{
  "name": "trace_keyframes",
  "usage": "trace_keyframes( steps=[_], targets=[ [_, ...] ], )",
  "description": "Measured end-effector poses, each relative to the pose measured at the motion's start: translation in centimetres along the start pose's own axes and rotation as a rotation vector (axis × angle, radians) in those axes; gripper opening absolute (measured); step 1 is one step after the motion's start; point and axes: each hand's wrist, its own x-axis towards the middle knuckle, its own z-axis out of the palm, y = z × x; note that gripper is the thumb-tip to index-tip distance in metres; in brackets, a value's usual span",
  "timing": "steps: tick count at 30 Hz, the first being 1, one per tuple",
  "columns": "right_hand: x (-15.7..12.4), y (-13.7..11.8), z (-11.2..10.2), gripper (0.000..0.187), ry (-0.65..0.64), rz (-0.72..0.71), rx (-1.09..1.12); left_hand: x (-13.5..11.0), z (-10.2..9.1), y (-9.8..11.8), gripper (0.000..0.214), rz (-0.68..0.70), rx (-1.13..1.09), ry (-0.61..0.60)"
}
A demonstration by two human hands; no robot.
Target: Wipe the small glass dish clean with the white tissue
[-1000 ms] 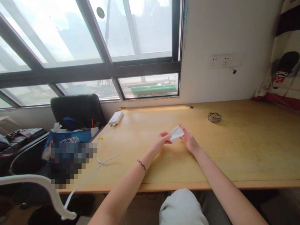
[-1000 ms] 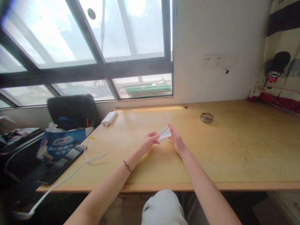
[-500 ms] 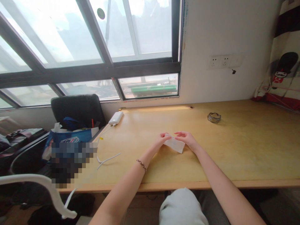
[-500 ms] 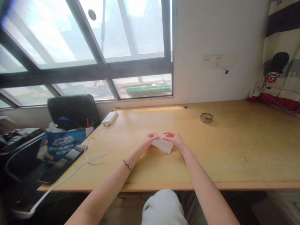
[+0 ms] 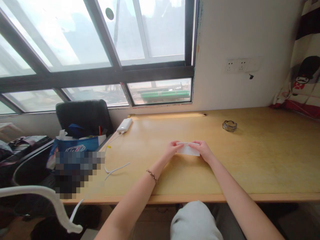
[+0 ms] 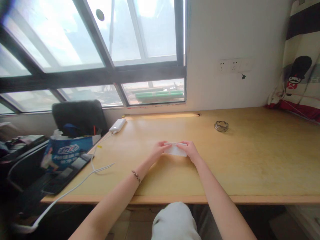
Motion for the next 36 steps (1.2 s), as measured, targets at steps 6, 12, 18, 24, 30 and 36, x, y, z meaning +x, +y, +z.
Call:
trace_keyframes(
  steps=[6, 12, 18, 24, 30, 36],
  targets=[
    [0.6, 0.5, -0.4, 0.028, 0.132, -0.021, 0.125, 0.1, 0.3, -0.4, 0.032, -0.014, -0.096, -0.044],
    [1.0, 0.8, -0.6, 0.03, 0.217, 0.007, 0.173, 0.0, 0.1, -0.1, 0.048, 0.054, -0.189, -0.112],
    [1.1, 1.1, -0.7, 0.031, 0.275, -0.056, 0.054, 0.0, 0.0, -0.8, 0.034, 0.128, -0.118, -0.172],
    [1.4, 1.5, -1.1, 0.035, 0.295, -0.077, 0.024, 0.3, 0.1, -1.3, 0.022, 0.144, -0.116, -0.199],
    [1.6, 1.7, -1.3, 0.036, 0.365, -0.063, 0.051, 0.2, 0.1, -0.8, 0.035, 0.143, -0.087, -0.246],
    [1.3, 1.2, -1.3, 0.029, 0.293, -0.005, 0.275, 0.2, -0.2, -0.8, 0.049, 0.111, -0.1, -0.319]
  ],
)
